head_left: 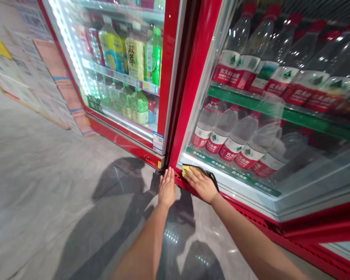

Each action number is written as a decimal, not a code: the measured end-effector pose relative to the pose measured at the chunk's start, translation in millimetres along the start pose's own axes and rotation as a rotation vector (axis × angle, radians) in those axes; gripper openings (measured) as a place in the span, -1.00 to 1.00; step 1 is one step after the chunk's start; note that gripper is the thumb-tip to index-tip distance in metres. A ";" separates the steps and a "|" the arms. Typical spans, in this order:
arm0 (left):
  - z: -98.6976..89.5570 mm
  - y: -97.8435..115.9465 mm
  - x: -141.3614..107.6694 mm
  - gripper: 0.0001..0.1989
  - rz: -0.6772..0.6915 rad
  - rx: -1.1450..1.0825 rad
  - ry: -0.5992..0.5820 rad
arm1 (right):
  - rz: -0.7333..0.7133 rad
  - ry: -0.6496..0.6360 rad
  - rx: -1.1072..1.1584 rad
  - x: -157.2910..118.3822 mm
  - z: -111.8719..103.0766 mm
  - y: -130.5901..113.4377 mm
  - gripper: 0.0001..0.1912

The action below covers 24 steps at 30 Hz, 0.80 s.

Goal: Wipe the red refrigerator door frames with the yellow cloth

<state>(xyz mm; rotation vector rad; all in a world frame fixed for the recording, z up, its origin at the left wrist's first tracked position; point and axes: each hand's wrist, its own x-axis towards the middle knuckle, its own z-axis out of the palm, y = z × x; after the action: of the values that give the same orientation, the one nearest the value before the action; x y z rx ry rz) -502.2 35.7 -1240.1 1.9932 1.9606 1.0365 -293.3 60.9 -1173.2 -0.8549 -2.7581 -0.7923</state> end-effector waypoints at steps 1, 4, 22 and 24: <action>0.0 1.7 2.7 -0.27 -0.009 0.009 -0.007 | 0.012 0.001 0.012 7.0 1.4 -2.9 -0.47; -1.7 6.0 11.3 -0.28 -0.026 0.022 -0.026 | 0.049 0.015 0.025 -5.7 6.5 -5.0 -0.40; 2.2 8.8 20.9 -0.27 -0.084 -0.091 0.045 | 0.314 0.301 -0.106 101.0 -91.5 46.1 -0.41; 2.5 8.1 20.1 -0.28 -0.085 -0.098 0.049 | 0.283 0.268 -0.107 103.1 -90.3 43.1 -0.41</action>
<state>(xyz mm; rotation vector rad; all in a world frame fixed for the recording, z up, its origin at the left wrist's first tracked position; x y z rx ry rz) -496.2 54.2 -1230.2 1.8349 1.9593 1.1473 -355.7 93.4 -1047.9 -1.0438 -2.3172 -0.9285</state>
